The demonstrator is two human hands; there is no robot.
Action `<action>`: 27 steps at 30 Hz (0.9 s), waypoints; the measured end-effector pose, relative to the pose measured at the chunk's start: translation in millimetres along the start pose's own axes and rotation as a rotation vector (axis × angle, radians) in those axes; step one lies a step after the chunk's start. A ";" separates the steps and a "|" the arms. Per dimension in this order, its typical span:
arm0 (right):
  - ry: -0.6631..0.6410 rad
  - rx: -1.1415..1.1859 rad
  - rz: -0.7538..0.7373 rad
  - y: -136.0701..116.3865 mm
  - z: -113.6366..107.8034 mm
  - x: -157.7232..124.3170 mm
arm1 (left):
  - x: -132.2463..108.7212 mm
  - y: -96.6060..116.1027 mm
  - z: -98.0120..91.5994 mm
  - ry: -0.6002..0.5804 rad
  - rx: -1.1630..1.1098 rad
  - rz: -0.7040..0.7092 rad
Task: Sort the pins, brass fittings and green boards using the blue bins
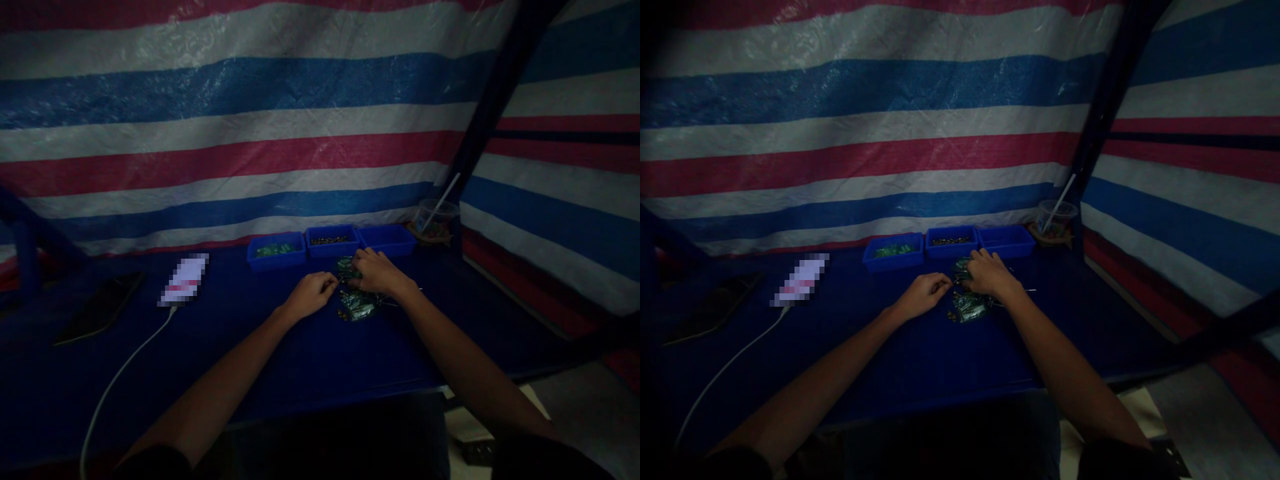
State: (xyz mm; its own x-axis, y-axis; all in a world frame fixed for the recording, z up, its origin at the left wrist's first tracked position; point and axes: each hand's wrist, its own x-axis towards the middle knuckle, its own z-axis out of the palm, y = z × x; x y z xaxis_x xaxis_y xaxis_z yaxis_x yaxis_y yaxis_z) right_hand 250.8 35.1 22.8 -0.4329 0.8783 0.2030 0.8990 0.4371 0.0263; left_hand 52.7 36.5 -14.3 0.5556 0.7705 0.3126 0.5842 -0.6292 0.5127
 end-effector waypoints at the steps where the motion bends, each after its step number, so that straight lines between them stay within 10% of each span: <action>1: 0.016 0.000 0.007 1.2 0.3 -0.1 | -0.1 -0.2 0.0 0.007 -0.009 0.004; 15: 0.468 0.253 -0.196 -35.3 -15.0 2.2 | 9.1 19.7 -17.0 0.197 -1.193 -0.524; 20: 0.411 0.667 -0.067 -49.1 3.0 8.8 | 5.8 1.9 -24.1 0.433 -0.553 -0.256; 27: 0.440 1.336 0.382 -47.1 15.3 23.4 | -3.8 10.0 -19.2 0.358 0.186 0.217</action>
State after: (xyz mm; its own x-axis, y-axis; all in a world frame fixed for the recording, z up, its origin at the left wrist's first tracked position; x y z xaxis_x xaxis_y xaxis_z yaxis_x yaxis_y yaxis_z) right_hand 197.3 38.0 11.3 0.0895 0.9580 0.2725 0.1164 0.2616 -0.9581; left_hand 45.1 29.2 4.9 0.4570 0.5847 0.6703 0.5912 -0.7627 0.2623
